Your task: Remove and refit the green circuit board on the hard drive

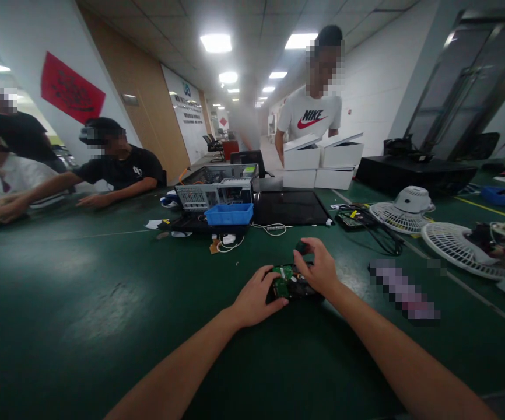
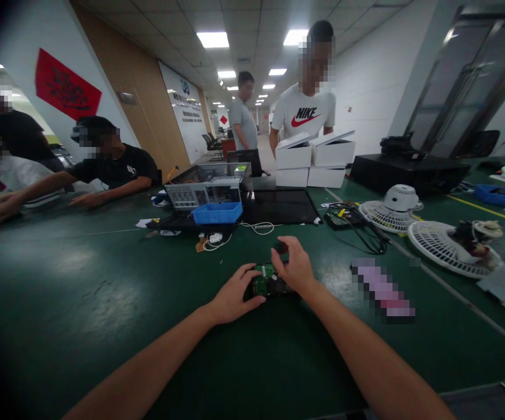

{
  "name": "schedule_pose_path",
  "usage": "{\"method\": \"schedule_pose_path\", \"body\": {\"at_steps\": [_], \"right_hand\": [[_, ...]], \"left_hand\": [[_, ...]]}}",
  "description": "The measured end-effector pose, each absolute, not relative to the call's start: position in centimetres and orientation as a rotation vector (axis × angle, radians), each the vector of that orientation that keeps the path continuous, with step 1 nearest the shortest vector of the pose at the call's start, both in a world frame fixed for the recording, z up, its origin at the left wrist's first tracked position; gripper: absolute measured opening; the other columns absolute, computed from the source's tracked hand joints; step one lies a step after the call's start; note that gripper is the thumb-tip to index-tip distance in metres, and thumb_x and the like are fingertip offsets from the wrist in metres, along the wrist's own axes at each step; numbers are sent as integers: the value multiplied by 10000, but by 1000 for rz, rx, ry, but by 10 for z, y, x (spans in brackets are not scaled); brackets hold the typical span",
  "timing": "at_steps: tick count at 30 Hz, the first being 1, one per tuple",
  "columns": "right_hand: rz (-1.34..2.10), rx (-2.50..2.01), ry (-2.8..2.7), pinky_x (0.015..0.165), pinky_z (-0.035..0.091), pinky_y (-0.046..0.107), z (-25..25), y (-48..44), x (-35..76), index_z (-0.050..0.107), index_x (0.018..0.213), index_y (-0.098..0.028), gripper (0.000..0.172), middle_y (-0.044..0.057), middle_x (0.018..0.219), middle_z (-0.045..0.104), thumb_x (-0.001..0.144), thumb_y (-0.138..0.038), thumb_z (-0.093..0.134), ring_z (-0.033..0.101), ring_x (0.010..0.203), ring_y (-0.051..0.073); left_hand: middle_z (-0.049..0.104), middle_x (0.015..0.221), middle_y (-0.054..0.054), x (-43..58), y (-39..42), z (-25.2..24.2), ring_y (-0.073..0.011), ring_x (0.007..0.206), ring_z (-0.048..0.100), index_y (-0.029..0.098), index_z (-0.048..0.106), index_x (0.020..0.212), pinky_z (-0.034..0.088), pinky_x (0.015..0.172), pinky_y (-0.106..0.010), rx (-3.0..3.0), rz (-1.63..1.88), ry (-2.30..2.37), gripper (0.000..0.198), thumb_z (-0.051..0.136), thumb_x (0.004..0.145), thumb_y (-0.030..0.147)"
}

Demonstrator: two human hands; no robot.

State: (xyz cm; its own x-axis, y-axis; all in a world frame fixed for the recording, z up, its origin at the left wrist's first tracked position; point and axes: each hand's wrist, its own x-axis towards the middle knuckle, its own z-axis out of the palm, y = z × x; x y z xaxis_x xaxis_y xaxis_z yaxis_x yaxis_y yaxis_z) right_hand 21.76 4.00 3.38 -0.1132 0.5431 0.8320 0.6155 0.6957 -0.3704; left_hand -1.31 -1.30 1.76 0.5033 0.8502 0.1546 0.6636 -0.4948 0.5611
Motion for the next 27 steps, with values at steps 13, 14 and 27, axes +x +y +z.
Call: {"method": "schedule_pose_path", "body": {"at_steps": [13,14,27], "right_hand": [[-105,-861,-1729,821,629,439,32,44,216,495,1280,-246,364,127,1270,618,944,-285,628,693,980,234],[-126,-879,-1731,819,625,441,33,44,217,509,1266,-247,354,122,1233,626,939,-288,638,691,945,230],[-82,-845,-1761,854,598,454,33,43,219,484,1276,-239,347,127,1233,604,945,-250,589,669,1001,242]], "left_hand": [[338,1568,-97,-13,-12,16,-343,1394,431,293,471,1439,411,1136,-525,2304,590,1252,705,672,842,608],[339,1566,-96,-13,-12,15,-342,1392,433,294,469,1440,415,1133,-522,2307,589,1254,705,670,843,610],[347,1558,-105,-12,-11,12,-336,1414,410,286,460,1443,382,1162,-512,2326,610,1239,706,675,847,597]]}}
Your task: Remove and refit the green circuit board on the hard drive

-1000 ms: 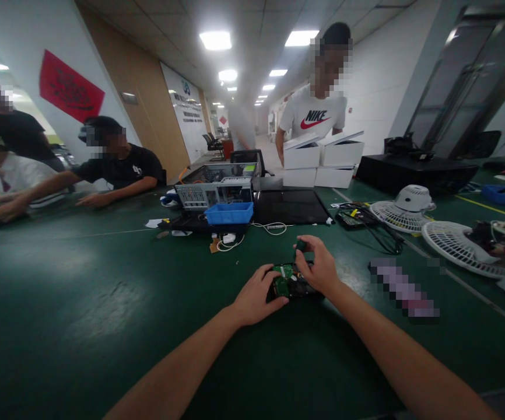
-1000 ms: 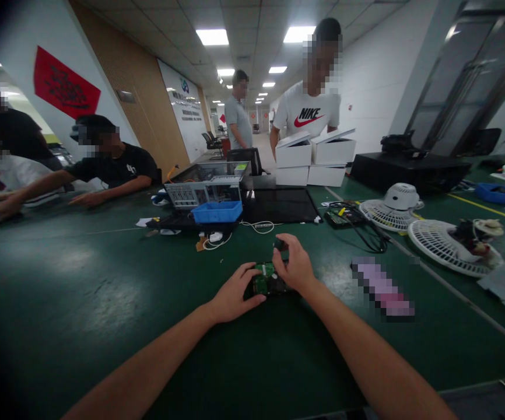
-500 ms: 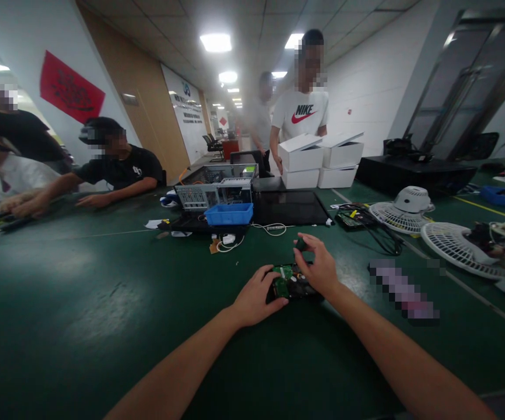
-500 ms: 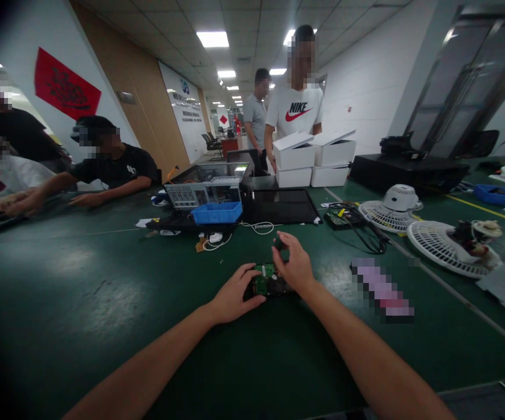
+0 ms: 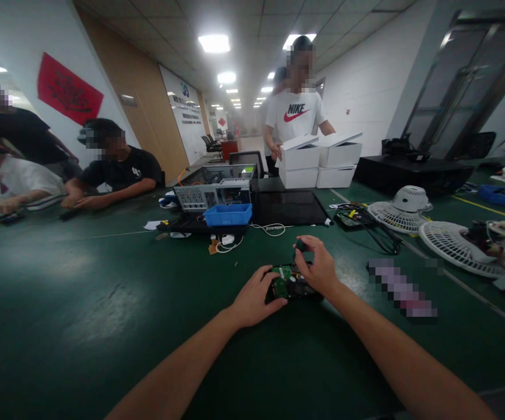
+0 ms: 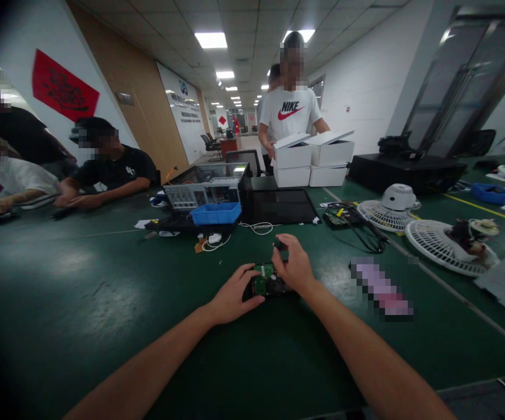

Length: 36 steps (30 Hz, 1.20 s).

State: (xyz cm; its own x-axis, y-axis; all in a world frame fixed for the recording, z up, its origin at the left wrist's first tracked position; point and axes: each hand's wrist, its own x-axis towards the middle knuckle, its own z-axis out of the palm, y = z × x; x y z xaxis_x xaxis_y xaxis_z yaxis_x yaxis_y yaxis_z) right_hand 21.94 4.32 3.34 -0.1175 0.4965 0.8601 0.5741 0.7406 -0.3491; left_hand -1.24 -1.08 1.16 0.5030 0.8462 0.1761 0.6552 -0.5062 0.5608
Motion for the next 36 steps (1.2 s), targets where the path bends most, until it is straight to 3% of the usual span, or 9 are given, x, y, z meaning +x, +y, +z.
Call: {"method": "schedule_pose_path", "body": {"at_steps": [5,11,16,23,29,36], "right_hand": [[-122,-891,-1773,789,600,429,36,40,220,521,1257,-237,360,107,1119,581,923,-281,649,633,836,209],[-65,-880,-1807,832,595,436,38,39,218,488,1311,-245,360,118,1201,595,959,-251,565,648,969,237],[-92,-911,-1792,761,590,410,39,39,219,521,1250,-231,353,95,1081,588,928,-304,645,625,809,205],[-56,-909,-1812,826,592,415,35,38,217,481,1315,-228,371,107,1164,622,964,-289,583,667,881,213],[-109,-929,-1792,782,607,413,33,39,218,509,1297,-240,401,87,1086,629,934,-337,650,662,813,210],[-75,-865,-1769,832,620,434,31,43,217,456,1356,-233,415,149,1324,586,961,-247,583,687,986,235]], "left_hand": [[351,1557,-102,-13,-12,14,-338,1407,418,289,469,1438,390,1156,-518,2317,608,1236,692,677,848,587],[337,1567,-104,-12,-13,16,-337,1408,416,285,466,1442,398,1150,-515,2316,592,1254,701,670,849,599],[346,1562,-100,-12,-13,16,-338,1411,412,289,475,1433,391,1156,-515,2315,597,1253,691,674,847,596],[338,1565,-113,-13,-11,10,-342,1394,429,279,476,1437,408,1139,-518,2327,599,1252,698,672,849,600],[352,1552,-119,-13,-10,9,-338,1401,422,274,474,1433,402,1146,-514,2350,614,1239,694,670,852,598],[337,1570,-108,-13,-11,12,-344,1406,419,286,460,1453,406,1143,-525,2322,601,1253,714,672,848,602]]}}
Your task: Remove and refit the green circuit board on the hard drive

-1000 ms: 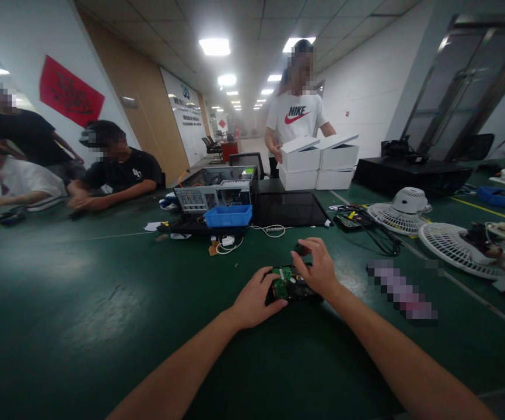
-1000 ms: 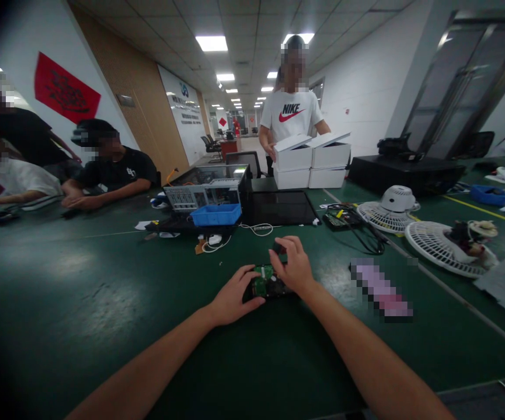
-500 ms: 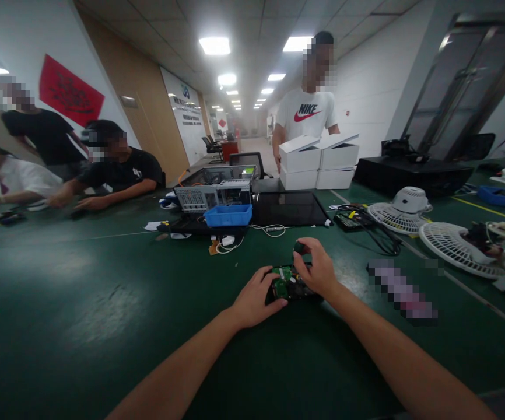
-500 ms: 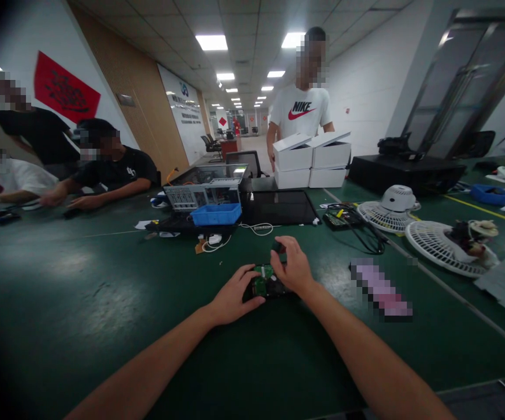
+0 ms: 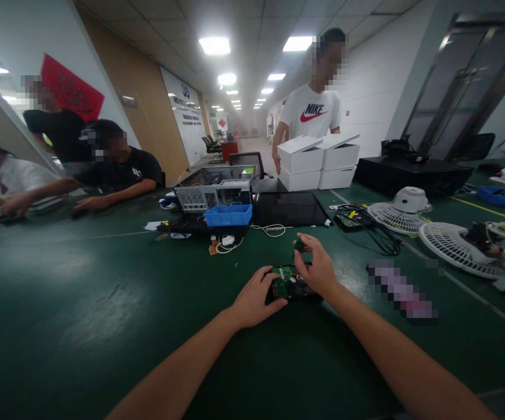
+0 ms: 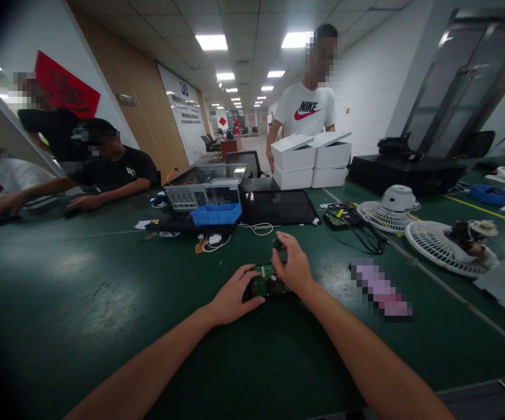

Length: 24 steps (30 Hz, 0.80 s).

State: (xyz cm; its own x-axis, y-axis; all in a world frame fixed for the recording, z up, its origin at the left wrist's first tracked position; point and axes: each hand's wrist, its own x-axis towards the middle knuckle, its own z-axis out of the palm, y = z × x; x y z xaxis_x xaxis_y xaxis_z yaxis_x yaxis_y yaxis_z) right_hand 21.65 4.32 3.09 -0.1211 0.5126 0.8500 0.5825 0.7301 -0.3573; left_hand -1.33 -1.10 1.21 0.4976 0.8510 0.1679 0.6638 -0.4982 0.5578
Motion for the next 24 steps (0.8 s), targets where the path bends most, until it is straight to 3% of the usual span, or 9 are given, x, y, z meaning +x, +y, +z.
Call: {"method": "schedule_pose_path", "body": {"at_steps": [8,10,15,21,24], "right_hand": [[-158,-908,-1784,786,612,420,36,41,220,531,1297,-243,381,110,1160,596,934,-251,646,657,794,185],[-153,-898,-1795,801,609,429,36,40,220,528,1306,-243,377,114,1161,590,942,-237,623,656,821,194],[-106,-826,-1770,855,608,445,34,44,218,486,1304,-240,382,140,1305,582,942,-203,603,645,1095,255],[-165,-879,-1756,825,595,440,36,43,219,525,1256,-236,358,114,1166,604,921,-229,649,646,931,226],[-153,-886,-1774,823,587,443,38,41,220,523,1266,-235,345,117,1168,595,933,-228,611,636,945,234]], "left_hand": [[350,1557,-108,-14,-11,12,-342,1392,433,287,457,1452,419,1129,-528,2337,603,1249,713,661,852,613],[346,1559,-108,-14,-12,13,-341,1394,431,286,455,1453,416,1133,-529,2338,594,1252,712,656,855,615],[356,1549,-111,-13,-11,12,-333,1397,426,277,464,1443,409,1142,-517,2349,610,1238,703,657,856,612],[357,1545,-110,-13,-10,8,-335,1400,422,284,468,1438,402,1147,-518,2352,630,1231,700,674,848,598],[349,1555,-109,-14,-10,9,-337,1393,428,286,460,1447,415,1133,-523,2346,617,1245,707,662,852,611]]}}
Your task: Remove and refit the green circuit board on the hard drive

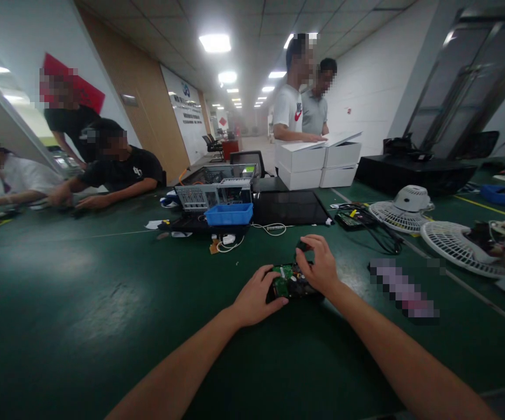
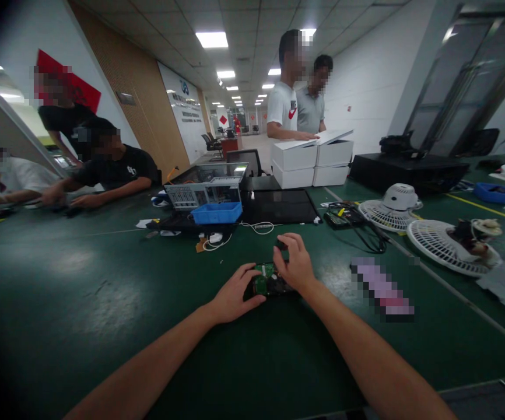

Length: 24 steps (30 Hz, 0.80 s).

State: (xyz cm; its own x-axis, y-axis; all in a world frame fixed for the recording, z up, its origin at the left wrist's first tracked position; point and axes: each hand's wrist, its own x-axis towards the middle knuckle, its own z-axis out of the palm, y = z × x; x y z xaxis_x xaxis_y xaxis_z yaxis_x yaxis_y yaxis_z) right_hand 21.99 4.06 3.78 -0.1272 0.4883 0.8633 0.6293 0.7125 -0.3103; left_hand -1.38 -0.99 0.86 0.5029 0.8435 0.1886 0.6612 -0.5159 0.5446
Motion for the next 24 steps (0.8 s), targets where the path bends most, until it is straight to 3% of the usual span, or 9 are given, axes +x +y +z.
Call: {"method": "schedule_pose_path", "body": {"at_steps": [3,11,18,24], "right_hand": [[-119,-895,-1788,837,582,441,37,39,219,502,1293,-234,350,118,1193,603,948,-220,565,638,991,243],[-121,-906,-1776,761,585,413,38,39,218,511,1252,-225,375,94,1074,576,915,-299,658,607,810,204],[-7,-889,-1788,844,604,426,32,42,218,455,1345,-234,396,123,1255,610,965,-268,562,680,963,226],[-88,-937,-1756,794,603,418,33,42,218,494,1288,-235,399,81,1063,612,931,-319,651,655,825,208]], "left_hand": [[345,1561,-105,-14,-11,11,-334,1393,429,289,457,1452,417,1132,-516,2341,607,1247,713,663,851,614],[344,1565,-95,-13,-14,18,-341,1392,432,294,463,1449,424,1128,-523,2312,584,1255,710,663,848,614],[349,1557,-109,-13,-13,16,-339,1376,448,285,466,1444,432,1117,-524,2322,600,1250,701,665,853,605],[346,1557,-112,-13,-12,15,-340,1398,424,281,459,1450,401,1146,-524,2336,599,1248,705,669,854,593]]}}
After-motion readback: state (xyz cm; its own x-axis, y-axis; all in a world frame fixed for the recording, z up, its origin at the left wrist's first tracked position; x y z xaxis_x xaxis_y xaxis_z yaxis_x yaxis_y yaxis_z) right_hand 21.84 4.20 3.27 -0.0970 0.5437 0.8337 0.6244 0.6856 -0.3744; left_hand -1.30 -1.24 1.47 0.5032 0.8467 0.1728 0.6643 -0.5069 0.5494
